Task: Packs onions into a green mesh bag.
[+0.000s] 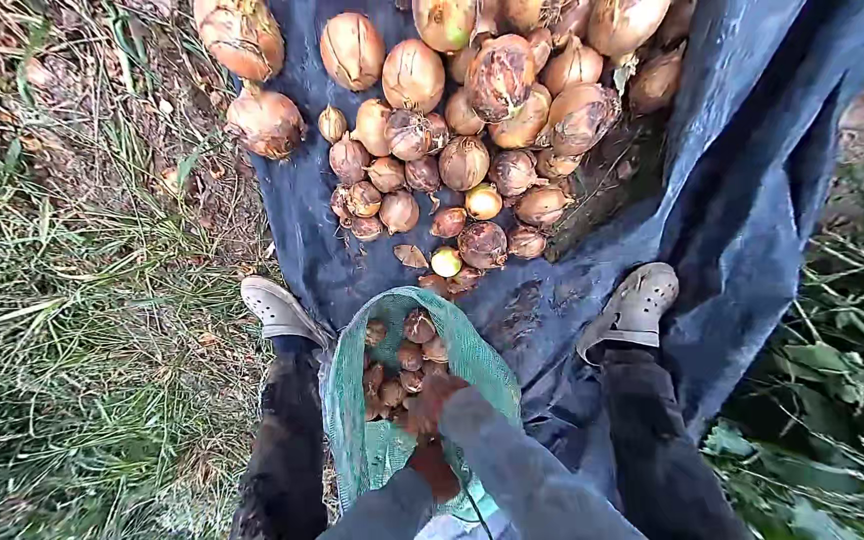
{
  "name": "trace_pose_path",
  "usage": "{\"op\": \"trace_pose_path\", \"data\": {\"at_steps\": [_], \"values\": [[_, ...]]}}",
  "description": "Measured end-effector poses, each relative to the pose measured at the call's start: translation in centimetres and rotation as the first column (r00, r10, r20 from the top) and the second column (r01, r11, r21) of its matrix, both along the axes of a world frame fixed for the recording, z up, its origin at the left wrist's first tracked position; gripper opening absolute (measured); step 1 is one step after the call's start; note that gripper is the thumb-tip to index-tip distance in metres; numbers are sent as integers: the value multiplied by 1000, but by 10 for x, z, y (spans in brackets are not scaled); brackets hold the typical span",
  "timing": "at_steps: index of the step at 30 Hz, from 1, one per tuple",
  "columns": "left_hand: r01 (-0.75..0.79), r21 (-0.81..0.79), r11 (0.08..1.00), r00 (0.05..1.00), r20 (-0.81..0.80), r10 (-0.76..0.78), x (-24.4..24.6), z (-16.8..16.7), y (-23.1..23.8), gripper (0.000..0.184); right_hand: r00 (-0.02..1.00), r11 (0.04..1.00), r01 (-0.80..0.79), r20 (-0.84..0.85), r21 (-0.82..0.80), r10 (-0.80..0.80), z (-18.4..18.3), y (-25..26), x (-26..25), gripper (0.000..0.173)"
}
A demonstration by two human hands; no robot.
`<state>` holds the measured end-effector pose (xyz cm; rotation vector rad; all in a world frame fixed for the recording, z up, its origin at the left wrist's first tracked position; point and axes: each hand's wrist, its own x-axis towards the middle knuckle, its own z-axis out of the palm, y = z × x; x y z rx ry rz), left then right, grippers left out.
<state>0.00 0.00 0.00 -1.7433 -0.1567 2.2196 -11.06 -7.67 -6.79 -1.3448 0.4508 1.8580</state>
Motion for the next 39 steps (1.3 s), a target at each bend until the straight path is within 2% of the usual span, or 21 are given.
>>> {"op": "trace_pose_path", "data": {"at_steps": [2,3,5,7,8,10,11,13,15,16,18,21,24,27,30,31,32,34,35,37,39], "values": [[148,-390,909,971,-116,-208,-103,4,54,42,980,990,-137,-145,8,137,12,-15,-24,84],[134,-453,881,943,-214,-254,-124,-10,76,44,961,982,-189,-203,9,187,9,-27,-41,85],[74,-421,904,923,-315,-222,-110,-35,91,46,943,974,-222,-244,42,225,-10,-58,-79,81],[-58,-451,890,986,-165,-20,-71,-47,83,41,976,1000,-21,-218,22,25,-18,-101,-84,63],[-130,-526,840,991,-49,122,-51,-50,69,39,960,973,218,-164,-71,-227,-15,-123,-79,54],[-166,-706,688,907,165,388,-19,-60,31,34,745,702,657,93,-276,-661,-14,-159,-55,44],[-168,-766,621,833,226,505,-4,-69,8,34,601,521,791,252,-320,-758,-22,-172,-43,49],[-249,-808,533,632,281,722,19,-102,-35,42,349,207,913,408,-352,-844,-41,-189,-10,69],[-456,-761,461,401,287,870,29,-147,-69,52,164,-28,911,425,-411,-890,-64,-187,18,82],[-534,-735,417,306,292,906,28,-165,-82,55,99,-103,890,409,-444,-907,-76,-181,28,90],[-611,-713,344,186,293,938,18,-194,-101,59,71,-171,843,420,-510,-905,-104,-165,45,105],[-625,-706,332,181,283,942,6,-206,-115,72,111,-196,826,494,-529,-862,-127,-146,56,115],[-602,-734,315,200,243,949,2,-207,-112,70,38,-243,875,561,-419,-827,-129,-142,41,125],[-559,-762,325,284,193,939,6,-176,-93,63,15,-122,978,637,-172,-771,-95,-136,20,122],[-540,-735,410,442,167,881,-11,-95,-38,61,106,40,991,591,-124,-799,-11,-100,-16,122],[-510,-722,467,526,168,834,-23,-74,-10,62,182,127,982,545,-137,-818,11,-85,-35,119],[-462,-697,549,644,162,748,-35,-62,21,64,325,283,946,494,-162,-806,28,-71,-58,107],[-297,-614,731,893,92,440,-51,-46,73,62,716,703,687,330,-181,-615,48,-59,-89,72],[-225,-576,786,953,36,300,-50,-40,87,56,833,822,542,240,-174,-498,50,-60,-90,59],[-131,-573,809,980,50,194,-36,-28,91,46,871,844,480,244,-239,-426,45,-75,-69,43],[-13,-698,716,905,297,305,-13,-27,72,37,837,790,510,408,-340,-365,23,-95,-25,41]]}}
